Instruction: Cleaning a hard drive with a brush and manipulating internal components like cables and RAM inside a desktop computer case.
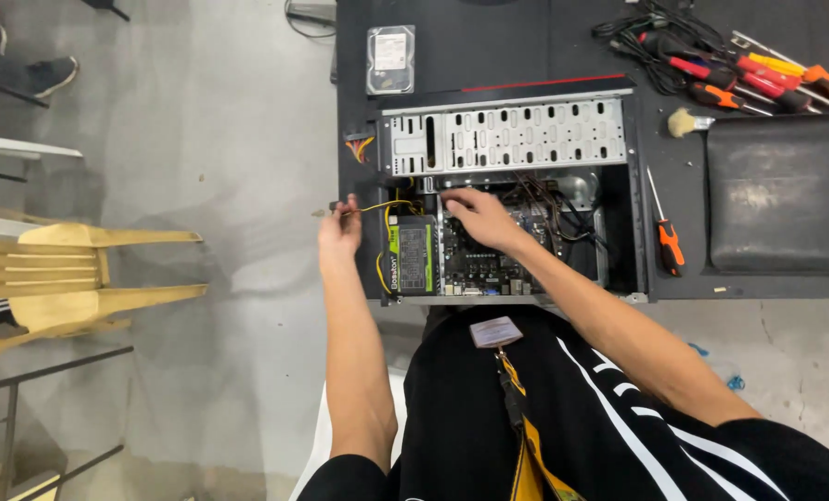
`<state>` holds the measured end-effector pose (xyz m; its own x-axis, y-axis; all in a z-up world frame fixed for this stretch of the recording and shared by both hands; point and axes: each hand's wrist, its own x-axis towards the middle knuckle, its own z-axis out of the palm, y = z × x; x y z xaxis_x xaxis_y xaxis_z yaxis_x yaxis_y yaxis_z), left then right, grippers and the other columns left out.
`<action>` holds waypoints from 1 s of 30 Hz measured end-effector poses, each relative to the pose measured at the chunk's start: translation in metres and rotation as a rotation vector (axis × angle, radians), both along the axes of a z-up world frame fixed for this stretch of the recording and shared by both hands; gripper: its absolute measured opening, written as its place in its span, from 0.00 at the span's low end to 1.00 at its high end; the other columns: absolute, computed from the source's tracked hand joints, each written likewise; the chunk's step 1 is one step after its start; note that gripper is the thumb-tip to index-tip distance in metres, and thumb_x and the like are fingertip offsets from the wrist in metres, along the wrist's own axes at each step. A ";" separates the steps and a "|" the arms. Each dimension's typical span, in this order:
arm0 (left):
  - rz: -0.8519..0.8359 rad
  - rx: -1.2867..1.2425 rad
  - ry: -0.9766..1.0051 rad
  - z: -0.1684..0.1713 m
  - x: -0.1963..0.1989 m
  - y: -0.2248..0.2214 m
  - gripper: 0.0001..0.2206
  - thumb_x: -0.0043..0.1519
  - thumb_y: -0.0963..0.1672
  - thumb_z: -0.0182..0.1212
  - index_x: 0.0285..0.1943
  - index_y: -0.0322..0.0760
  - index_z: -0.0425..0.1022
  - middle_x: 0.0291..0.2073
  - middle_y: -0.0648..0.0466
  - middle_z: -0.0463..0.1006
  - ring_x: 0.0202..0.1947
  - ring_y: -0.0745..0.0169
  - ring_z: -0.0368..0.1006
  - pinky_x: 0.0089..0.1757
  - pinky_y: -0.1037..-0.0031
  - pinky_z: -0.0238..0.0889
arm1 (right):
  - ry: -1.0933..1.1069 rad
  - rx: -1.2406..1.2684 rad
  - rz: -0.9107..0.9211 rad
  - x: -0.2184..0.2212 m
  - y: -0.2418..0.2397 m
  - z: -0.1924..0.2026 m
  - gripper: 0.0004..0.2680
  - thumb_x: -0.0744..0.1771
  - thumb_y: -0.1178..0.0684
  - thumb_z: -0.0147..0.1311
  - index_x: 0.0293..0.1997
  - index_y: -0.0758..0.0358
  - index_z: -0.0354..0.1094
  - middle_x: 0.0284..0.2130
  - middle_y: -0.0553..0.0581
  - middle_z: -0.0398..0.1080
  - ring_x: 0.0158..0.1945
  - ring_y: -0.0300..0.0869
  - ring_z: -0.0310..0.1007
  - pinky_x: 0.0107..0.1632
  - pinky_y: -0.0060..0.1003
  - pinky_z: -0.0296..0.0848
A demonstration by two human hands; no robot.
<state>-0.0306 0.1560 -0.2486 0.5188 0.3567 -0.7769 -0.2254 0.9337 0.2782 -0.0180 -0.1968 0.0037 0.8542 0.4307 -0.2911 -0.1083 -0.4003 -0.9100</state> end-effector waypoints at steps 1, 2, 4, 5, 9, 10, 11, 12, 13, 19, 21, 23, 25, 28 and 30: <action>-0.075 0.027 0.003 0.002 0.001 -0.007 0.05 0.69 0.34 0.47 0.49 0.16 0.64 0.41 0.41 0.67 0.50 0.35 0.75 0.51 0.60 0.79 | 0.041 0.033 0.065 0.003 0.011 -0.002 0.15 0.72 0.49 0.45 0.64 0.63 0.68 0.62 0.67 0.68 0.68 0.59 0.63 0.68 0.53 0.63; -0.070 0.027 0.007 0.028 -0.003 -0.019 0.05 0.69 0.34 0.47 0.49 0.16 0.64 0.41 0.41 0.67 0.50 0.35 0.75 0.51 0.60 0.79 | 0.044 0.033 0.071 0.005 0.021 -0.002 0.15 0.72 0.49 0.45 0.64 0.63 0.68 0.62 0.67 0.68 0.68 0.59 0.63 0.68 0.53 0.63; -0.372 0.125 0.121 0.079 -0.006 -0.044 0.14 0.71 0.49 0.47 0.49 0.32 0.66 0.44 0.47 0.69 0.54 0.44 0.75 0.55 0.59 0.76 | 0.197 -0.011 0.105 0.009 0.040 -0.002 0.22 0.72 0.43 0.42 0.74 0.67 0.55 0.74 0.67 0.51 0.78 0.56 0.44 0.78 0.50 0.43; -0.370 0.125 0.122 0.107 -0.014 -0.051 0.14 0.71 0.49 0.47 0.49 0.32 0.66 0.44 0.47 0.69 0.54 0.44 0.75 0.55 0.59 0.76 | 0.199 -0.011 0.106 0.014 0.047 -0.009 0.22 0.72 0.43 0.42 0.74 0.67 0.55 0.74 0.67 0.51 0.78 0.56 0.44 0.78 0.50 0.43; -0.682 0.605 0.315 0.206 -0.030 -0.082 0.37 0.66 0.59 0.54 0.68 0.22 0.61 0.60 0.32 0.64 0.58 0.40 0.74 0.53 0.53 0.75 | 0.138 -0.255 0.363 0.040 0.065 -0.038 0.25 0.66 0.53 0.41 0.74 0.72 0.53 0.73 0.72 0.49 0.78 0.58 0.42 0.78 0.50 0.40; -0.726 0.774 0.401 0.228 -0.029 -0.089 0.36 0.65 0.58 0.57 0.66 0.20 0.65 0.61 0.28 0.67 0.55 0.39 0.77 0.48 0.53 0.78 | 0.133 -0.362 0.448 0.051 0.069 -0.046 0.26 0.65 0.52 0.41 0.74 0.71 0.53 0.73 0.71 0.51 0.77 0.58 0.45 0.77 0.51 0.43; -0.727 0.775 0.401 0.218 -0.030 -0.093 0.36 0.65 0.58 0.57 0.66 0.20 0.65 0.61 0.28 0.67 0.55 0.39 0.77 0.48 0.53 0.78 | 0.134 -0.361 0.447 0.052 0.074 -0.054 0.26 0.65 0.52 0.41 0.74 0.71 0.53 0.73 0.71 0.51 0.77 0.58 0.45 0.77 0.51 0.43; -0.705 1.034 0.538 0.209 -0.030 -0.096 0.26 0.64 0.56 0.59 0.60 0.35 0.71 0.54 0.43 0.70 0.54 0.47 0.76 0.50 0.59 0.74 | 0.136 -0.428 0.492 0.053 0.079 -0.061 0.24 0.64 0.47 0.42 0.65 0.72 0.62 0.63 0.73 0.62 0.70 0.61 0.56 0.72 0.54 0.52; -0.671 1.294 0.672 0.200 -0.030 -0.100 0.16 0.63 0.54 0.61 0.54 0.49 0.77 0.47 0.57 0.73 0.53 0.55 0.75 0.51 0.65 0.71 | 0.139 -0.495 0.537 0.054 0.083 -0.068 0.25 0.63 0.42 0.42 0.57 0.73 0.71 0.54 0.75 0.72 0.64 0.64 0.67 0.67 0.58 0.61; -0.257 2.000 0.392 0.273 -0.047 -0.196 0.16 0.57 0.39 0.60 0.53 0.47 0.73 0.48 0.59 0.64 0.43 0.65 0.72 0.43 0.73 0.71 | 0.085 -0.458 0.392 0.040 0.078 -0.020 0.23 0.64 0.40 0.45 0.54 0.72 0.73 0.54 0.73 0.72 0.63 0.64 0.68 0.66 0.58 0.64; -0.360 1.968 0.267 0.295 -0.053 -0.211 0.14 0.59 0.38 0.57 0.53 0.45 0.73 0.47 0.58 0.64 0.42 0.63 0.72 0.42 0.70 0.73 | 0.046 -0.250 0.249 0.023 0.051 0.000 0.19 0.64 0.46 0.48 0.56 0.64 0.75 0.54 0.68 0.74 0.62 0.61 0.70 0.65 0.55 0.65; -0.464 1.926 0.158 0.301 -0.060 -0.218 0.12 0.62 0.38 0.53 0.53 0.43 0.72 0.46 0.57 0.65 0.40 0.60 0.73 0.42 0.67 0.74 | 0.015 -0.041 0.117 0.004 0.021 0.007 0.16 0.64 0.52 0.51 0.57 0.56 0.76 0.54 0.62 0.76 0.62 0.59 0.71 0.65 0.51 0.66; -0.647 1.933 0.089 0.291 -0.061 -0.218 0.10 0.64 0.37 0.51 0.52 0.39 0.72 0.44 0.55 0.66 0.40 0.58 0.75 0.37 0.68 0.76 | -0.100 -0.030 -0.243 -0.011 -0.014 0.002 0.11 0.66 0.56 0.51 0.48 0.57 0.80 0.38 0.59 0.80 0.47 0.49 0.79 0.53 0.43 0.74; -0.826 1.901 0.109 0.279 -0.061 -0.214 0.10 0.64 0.38 0.51 0.53 0.34 0.72 0.44 0.49 0.66 0.41 0.51 0.76 0.36 0.64 0.77 | -0.511 -0.322 -0.071 0.036 -0.068 -0.185 0.18 0.68 0.56 0.55 0.67 0.65 0.66 0.61 0.70 0.66 0.65 0.66 0.63 0.68 0.59 0.62; -0.844 2.005 0.107 0.273 -0.059 -0.215 0.09 0.63 0.38 0.53 0.51 0.34 0.72 0.43 0.50 0.66 0.42 0.50 0.73 0.39 0.64 0.74 | -0.456 -0.422 0.004 0.045 -0.057 -0.143 0.15 0.69 0.53 0.52 0.60 0.70 0.69 0.51 0.74 0.71 0.57 0.68 0.69 0.60 0.62 0.67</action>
<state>-0.0895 -0.0594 0.0243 0.9371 0.2807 0.2074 0.0478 -0.6919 0.7204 0.0273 -0.2538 -0.1392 0.9313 0.3617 -0.0437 0.2561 -0.7353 -0.6275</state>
